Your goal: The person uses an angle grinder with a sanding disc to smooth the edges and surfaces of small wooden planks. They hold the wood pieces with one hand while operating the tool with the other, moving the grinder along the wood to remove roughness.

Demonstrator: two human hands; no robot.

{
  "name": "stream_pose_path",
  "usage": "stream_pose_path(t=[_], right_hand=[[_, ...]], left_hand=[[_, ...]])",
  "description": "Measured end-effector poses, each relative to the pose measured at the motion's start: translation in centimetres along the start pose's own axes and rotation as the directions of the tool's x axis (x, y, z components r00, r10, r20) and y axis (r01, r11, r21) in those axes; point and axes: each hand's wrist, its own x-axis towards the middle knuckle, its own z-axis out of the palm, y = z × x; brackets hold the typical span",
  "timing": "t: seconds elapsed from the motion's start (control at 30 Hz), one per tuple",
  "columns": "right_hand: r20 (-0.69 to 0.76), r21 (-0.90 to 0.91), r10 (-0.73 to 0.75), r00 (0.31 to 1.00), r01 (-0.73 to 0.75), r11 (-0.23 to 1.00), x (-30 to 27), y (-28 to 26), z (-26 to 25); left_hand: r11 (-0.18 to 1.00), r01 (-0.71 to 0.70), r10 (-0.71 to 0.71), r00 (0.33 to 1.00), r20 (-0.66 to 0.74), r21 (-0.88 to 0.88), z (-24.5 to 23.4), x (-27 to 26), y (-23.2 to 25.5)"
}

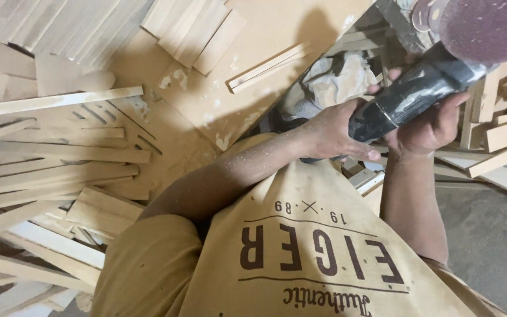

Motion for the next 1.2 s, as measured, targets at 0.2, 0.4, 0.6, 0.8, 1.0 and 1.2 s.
stream_pose_path(t=[0.2,0.4,0.6,0.8,1.0,1.2], right_hand=[[-0.008,0.138,0.125,0.992,-0.123,0.983,-1.0,1.2,2.7],[-0.394,-0.045,0.137,0.909,-0.169,0.985,0.6,1.0,5.5],[-0.062,0.341,0.16,0.985,-0.13,0.931,-0.9,4.9,-5.1],[-0.409,-0.267,0.021,0.912,-0.142,0.953,1.1,1.7,-2.6],[-0.267,-0.654,0.061,0.962,-0.227,0.722,0.7,2.2,-3.1],[-0.331,-0.889,0.281,0.901,-0.397,0.228,1.2,7.0,1.1]], left_hand=[[0.993,0.024,-0.024,1.0,0.005,0.112,1.3,0.4,-3.1],[0.988,0.154,-0.151,0.986,0.076,-0.026,-0.2,0.3,-0.7],[0.997,-0.02,-0.002,0.963,0.271,0.079,-3.8,3.2,-6.5],[0.794,0.319,-0.213,0.943,-0.254,0.517,-12.9,0.3,-11.4],[0.314,0.442,0.075,0.871,-0.486,0.841,-16.6,-2.6,-22.5],[0.376,0.316,0.307,0.845,-0.439,0.871,-18.1,-4.5,-27.3]])
